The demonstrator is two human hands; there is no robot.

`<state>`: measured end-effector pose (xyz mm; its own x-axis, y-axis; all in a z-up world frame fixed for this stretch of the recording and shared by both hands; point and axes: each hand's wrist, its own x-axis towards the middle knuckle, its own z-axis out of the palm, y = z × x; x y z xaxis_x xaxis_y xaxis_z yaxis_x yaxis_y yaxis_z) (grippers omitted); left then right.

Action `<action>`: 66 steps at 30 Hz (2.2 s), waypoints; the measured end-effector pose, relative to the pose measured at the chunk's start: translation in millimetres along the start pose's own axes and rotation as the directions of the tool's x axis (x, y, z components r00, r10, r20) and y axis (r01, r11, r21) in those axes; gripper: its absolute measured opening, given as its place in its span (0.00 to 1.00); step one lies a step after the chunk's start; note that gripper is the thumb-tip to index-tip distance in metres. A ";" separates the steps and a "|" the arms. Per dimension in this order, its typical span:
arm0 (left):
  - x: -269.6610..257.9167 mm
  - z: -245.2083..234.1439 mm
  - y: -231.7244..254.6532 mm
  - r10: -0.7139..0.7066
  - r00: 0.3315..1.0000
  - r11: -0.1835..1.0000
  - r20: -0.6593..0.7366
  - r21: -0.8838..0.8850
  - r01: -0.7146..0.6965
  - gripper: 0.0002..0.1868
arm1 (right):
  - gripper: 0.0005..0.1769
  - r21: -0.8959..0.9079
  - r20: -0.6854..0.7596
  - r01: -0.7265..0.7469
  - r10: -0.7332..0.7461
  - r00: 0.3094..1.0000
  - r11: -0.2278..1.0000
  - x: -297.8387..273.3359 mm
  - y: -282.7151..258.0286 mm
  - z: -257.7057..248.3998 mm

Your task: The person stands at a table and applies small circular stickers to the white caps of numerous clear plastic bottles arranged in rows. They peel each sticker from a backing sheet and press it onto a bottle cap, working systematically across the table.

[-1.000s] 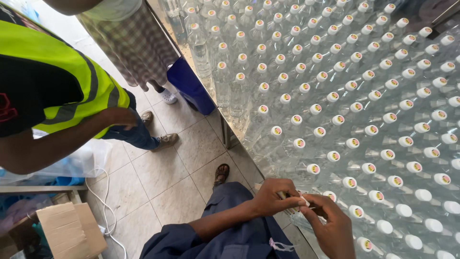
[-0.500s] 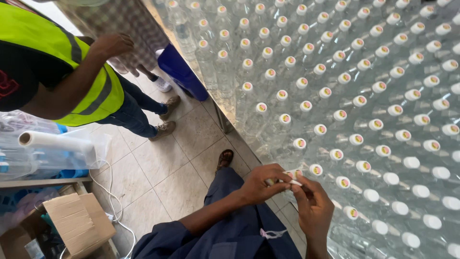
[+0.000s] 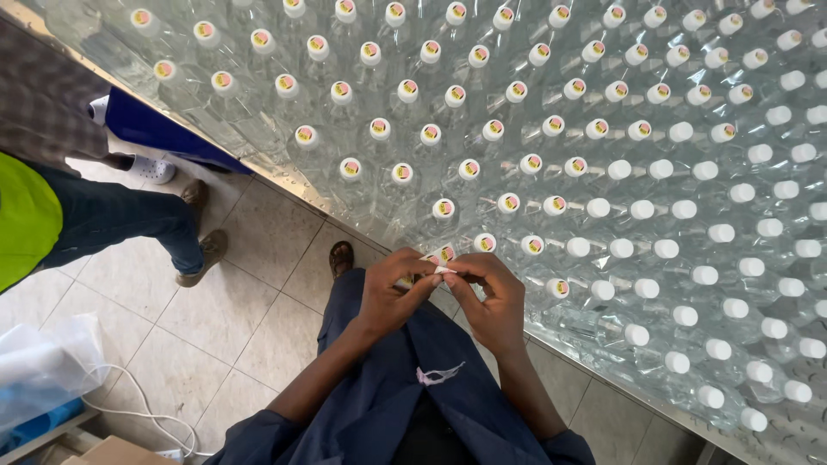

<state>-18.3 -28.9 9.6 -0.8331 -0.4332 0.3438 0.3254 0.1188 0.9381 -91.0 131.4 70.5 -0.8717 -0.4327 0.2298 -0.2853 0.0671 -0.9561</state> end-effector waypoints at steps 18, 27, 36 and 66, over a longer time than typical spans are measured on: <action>43.1 -37.4 -23.8 -0.057 0.981 0.998 0.183 -0.030 0.063 0.11 | 0.06 -0.180 -0.289 0.093 -0.143 0.947 0.979 69.6 -1.9 -46.9; 54.6 -61.6 -18.3 -0.110 0.974 0.989 0.198 -0.074 0.126 0.11 | 0.08 -0.289 -0.517 -0.418 0.227 0.825 0.861 147.1 53.1 -175.2; 61.0 -57.0 -18.5 -0.056 0.975 0.998 0.214 0.008 0.055 0.15 | 0.11 -0.271 -0.468 -0.583 0.425 0.775 0.766 159.6 70.5 -201.2; 53.0 -47.7 -17.4 -0.119 0.978 0.992 0.170 -0.007 0.122 0.15 | 0.13 -0.442 -0.243 -0.451 0.380 0.892 0.775 174.4 97.7 -228.5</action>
<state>-46.8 -96.5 9.5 -0.9297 -0.2864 0.2317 0.2244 0.0584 0.9727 -361.9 267.9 58.7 -0.9832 -0.1424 -0.1145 -0.0043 0.6445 -0.7646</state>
